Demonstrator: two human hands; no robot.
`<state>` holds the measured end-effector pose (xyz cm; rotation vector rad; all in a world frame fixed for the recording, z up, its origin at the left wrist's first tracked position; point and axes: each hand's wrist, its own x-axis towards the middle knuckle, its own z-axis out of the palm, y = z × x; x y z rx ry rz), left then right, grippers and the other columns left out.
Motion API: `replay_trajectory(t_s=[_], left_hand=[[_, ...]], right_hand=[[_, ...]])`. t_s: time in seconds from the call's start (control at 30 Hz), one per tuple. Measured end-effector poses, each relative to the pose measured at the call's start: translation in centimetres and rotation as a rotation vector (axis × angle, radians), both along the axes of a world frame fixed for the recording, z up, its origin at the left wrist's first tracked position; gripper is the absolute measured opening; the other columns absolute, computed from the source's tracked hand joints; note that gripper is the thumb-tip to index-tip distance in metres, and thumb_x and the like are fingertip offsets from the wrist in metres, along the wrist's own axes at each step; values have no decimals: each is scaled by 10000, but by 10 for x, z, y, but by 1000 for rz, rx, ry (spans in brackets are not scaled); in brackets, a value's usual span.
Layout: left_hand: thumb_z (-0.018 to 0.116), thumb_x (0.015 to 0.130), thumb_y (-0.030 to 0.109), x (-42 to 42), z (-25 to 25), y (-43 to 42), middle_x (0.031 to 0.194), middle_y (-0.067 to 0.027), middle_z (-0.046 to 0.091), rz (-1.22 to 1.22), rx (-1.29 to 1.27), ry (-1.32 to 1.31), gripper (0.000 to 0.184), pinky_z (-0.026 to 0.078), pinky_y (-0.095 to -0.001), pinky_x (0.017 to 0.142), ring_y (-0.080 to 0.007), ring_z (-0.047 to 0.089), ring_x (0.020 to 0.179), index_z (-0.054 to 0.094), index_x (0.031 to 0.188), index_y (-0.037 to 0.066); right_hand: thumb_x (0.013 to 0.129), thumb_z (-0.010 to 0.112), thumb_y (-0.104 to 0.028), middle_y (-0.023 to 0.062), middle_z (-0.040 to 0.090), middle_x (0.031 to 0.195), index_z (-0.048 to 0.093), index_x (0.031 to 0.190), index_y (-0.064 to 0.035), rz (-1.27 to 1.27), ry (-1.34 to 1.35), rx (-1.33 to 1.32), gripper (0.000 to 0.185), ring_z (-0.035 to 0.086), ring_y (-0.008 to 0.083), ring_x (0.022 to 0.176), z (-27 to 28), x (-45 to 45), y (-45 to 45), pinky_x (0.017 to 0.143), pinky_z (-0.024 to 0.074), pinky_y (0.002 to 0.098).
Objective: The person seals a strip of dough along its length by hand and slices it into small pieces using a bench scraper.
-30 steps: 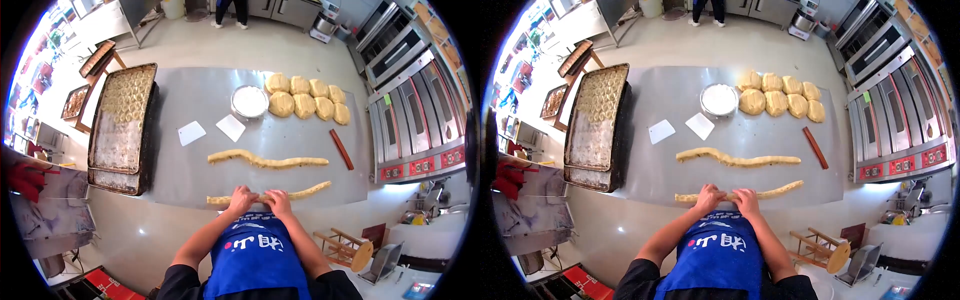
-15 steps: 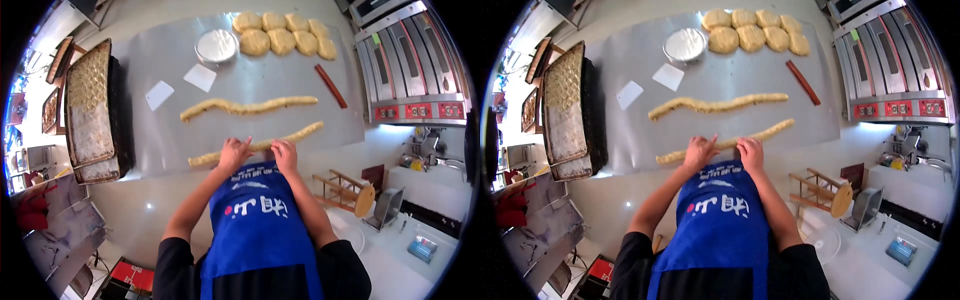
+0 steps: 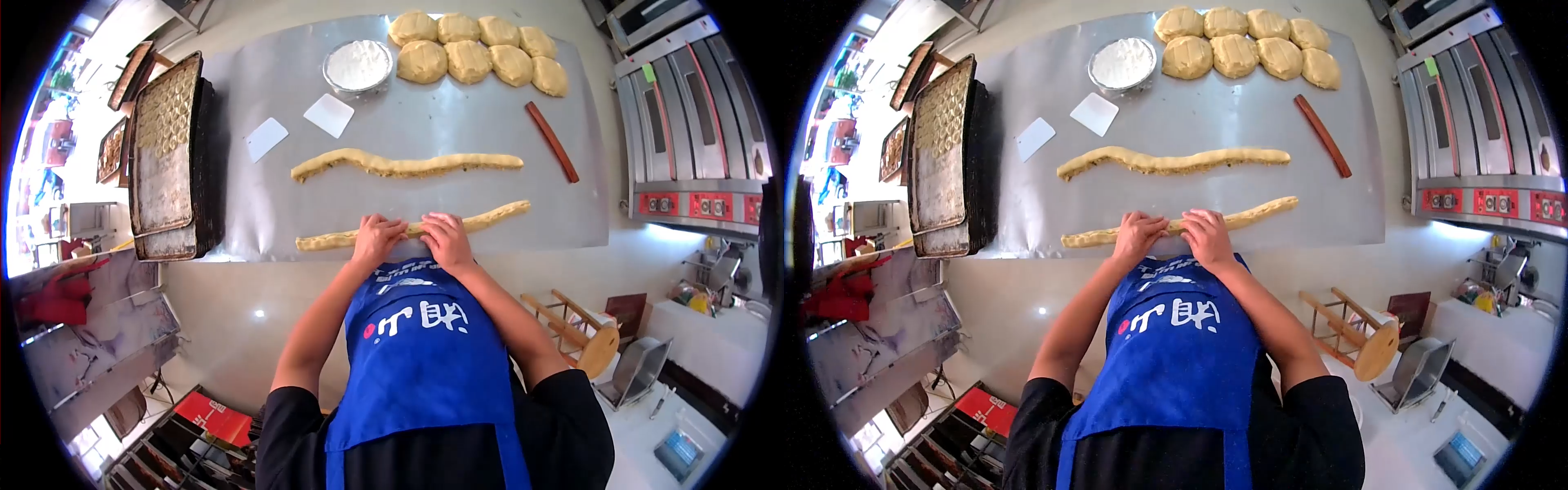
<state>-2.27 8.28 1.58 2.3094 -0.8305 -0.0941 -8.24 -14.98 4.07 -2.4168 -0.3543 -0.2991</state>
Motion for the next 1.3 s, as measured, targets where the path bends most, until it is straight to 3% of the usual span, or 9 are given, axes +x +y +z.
replay_trajectory(t_s=[0.13, 0.27, 0.37, 0.57, 0.67, 0.9, 1.0, 1.07, 1.3], left_hand=[[822, 861, 308, -10, 0, -4, 1131, -54, 775, 71, 102, 75, 673, 449, -441, 1016, -274, 644, 1102, 626, 1469, 99], [829, 844, 330, -23, 17, -2, 1137, -70, 761, 232, 31, -132, 684, 430, -463, 1066, -280, 634, 1132, 612, 1434, 58], [849, 816, 300, -24, 17, 5, 1142, -87, 753, 282, -2, -109, 540, 418, -484, 1090, -283, 633, 1152, 684, 1275, 68], [826, 832, 236, -22, -3, 7, 1056, -75, 756, 192, -53, -97, 313, 438, -484, 1073, -285, 660, 1036, 727, 1079, 70], [814, 849, 218, -22, 13, 0, 1079, -64, 769, 193, -83, -66, 217, 446, -458, 1064, -285, 667, 1047, 733, 1000, 85], [795, 880, 226, -10, -6, -1, 1098, -62, 774, 96, -63, -27, 216, 457, -442, 1047, -284, 666, 1033, 742, 1037, 87], [806, 863, 230, -5, 14, -7, 968, -77, 765, 98, -38, 32, 243, 474, -448, 990, -273, 670, 983, 754, 1040, 71], [802, 868, 236, -3, 26, -18, 1006, -87, 787, 115, -163, -45, 271, 480, -448, 974, -277, 674, 974, 775, 1093, 87], [805, 883, 259, 4, -8, -23, 1088, -48, 800, -23, -72, 29, 318, 478, -446, 993, -256, 677, 1007, 791, 1150, 88]], right_hand=[[833, 799, -117, 65, 728, 1259, 746, 1110, -94, 63, -2, 18, 283, 631, 286, 1234, 2, 7, -4, 1040, 479, 455], [871, 758, -133, 74, 730, 1264, 761, 1127, -95, 201, -43, -24, 259, 626, 276, 1248, 8, 13, 2, 1053, 472, 439], [934, 681, -158, 88, 724, 1310, 776, 1154, -88, 310, -44, -75, 250, 611, 272, 1282, 5, 19, 7, 1085, 448, 432], [924, 690, -119, 73, 752, 1247, 781, 1088, -58, 347, -52, -55, 197, 637, 270, 1254, -5, 22, 7, 1066, 463, 433], [891, 732, -96, 65, 771, 1181, 775, 1055, -55, 194, -28, 63, 174, 671, 277, 1190, -6, 16, 0, 1028, 489, 434], [865, 781, -91, 70, 775, 1137, 777, 1029, -66, -20, -27, 18, 165, 688, 283, 1127, -10, 7, -17, 990, 509, 438], [867, 781, -95, 71, 776, 1137, 780, 1017, -65, -69, -23, 17, 153, 687, 287, 1128, -11, 6, -17, 989, 509, 438], [869, 780, -101, 72, 776, 1137, 781, 1009, -66, -101, -19, 21, 144, 687, 290, 1128, -10, 5, -15, 987, 509, 440], [853, 758, -122, 71, 761, 1149, 779, 998, -67, -17, -46, -76, 157, 676, 280, 1146, -20, 5, -5, 989, 502, 439]])
